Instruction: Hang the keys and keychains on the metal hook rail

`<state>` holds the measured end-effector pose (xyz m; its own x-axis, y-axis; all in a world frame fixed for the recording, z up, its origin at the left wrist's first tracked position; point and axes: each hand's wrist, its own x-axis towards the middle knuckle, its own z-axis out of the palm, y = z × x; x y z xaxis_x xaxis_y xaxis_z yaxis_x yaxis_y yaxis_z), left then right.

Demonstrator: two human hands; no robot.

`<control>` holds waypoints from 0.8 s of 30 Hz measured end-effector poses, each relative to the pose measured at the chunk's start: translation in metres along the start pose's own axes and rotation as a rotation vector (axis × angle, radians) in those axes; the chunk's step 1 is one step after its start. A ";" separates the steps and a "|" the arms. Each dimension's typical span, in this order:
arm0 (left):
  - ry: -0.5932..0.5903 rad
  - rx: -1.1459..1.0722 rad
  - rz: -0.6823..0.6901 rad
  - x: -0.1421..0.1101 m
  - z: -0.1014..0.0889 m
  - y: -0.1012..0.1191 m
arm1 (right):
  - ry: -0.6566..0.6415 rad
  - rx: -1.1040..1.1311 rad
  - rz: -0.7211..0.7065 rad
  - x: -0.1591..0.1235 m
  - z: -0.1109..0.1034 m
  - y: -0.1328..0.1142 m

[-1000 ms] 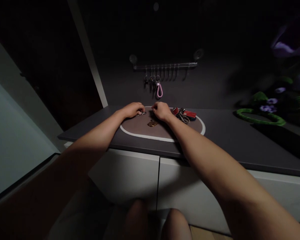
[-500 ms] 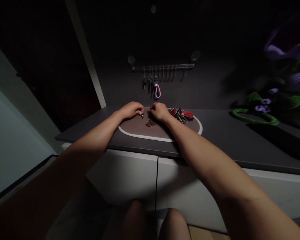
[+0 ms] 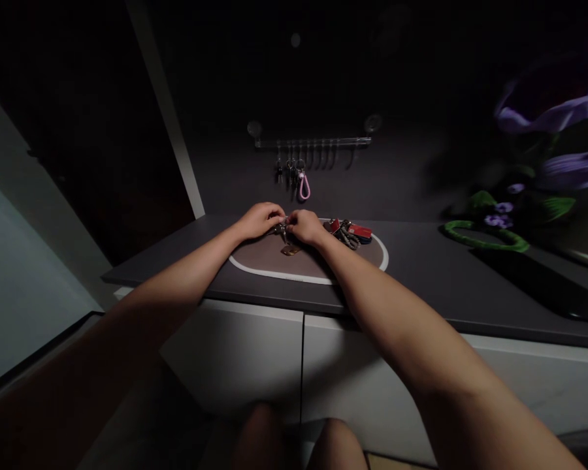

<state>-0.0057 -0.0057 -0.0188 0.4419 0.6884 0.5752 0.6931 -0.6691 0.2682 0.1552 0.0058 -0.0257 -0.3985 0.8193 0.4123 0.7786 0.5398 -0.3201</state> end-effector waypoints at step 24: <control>0.307 -0.826 -0.342 0.004 0.008 0.007 | 0.178 0.876 0.091 0.005 -0.001 -0.001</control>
<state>0.0054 -0.0049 -0.0209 0.0383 0.8589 0.5108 0.0828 -0.5121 0.8549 0.1532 0.0090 -0.0226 -0.2158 0.8635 0.4559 0.1252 0.4875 -0.8641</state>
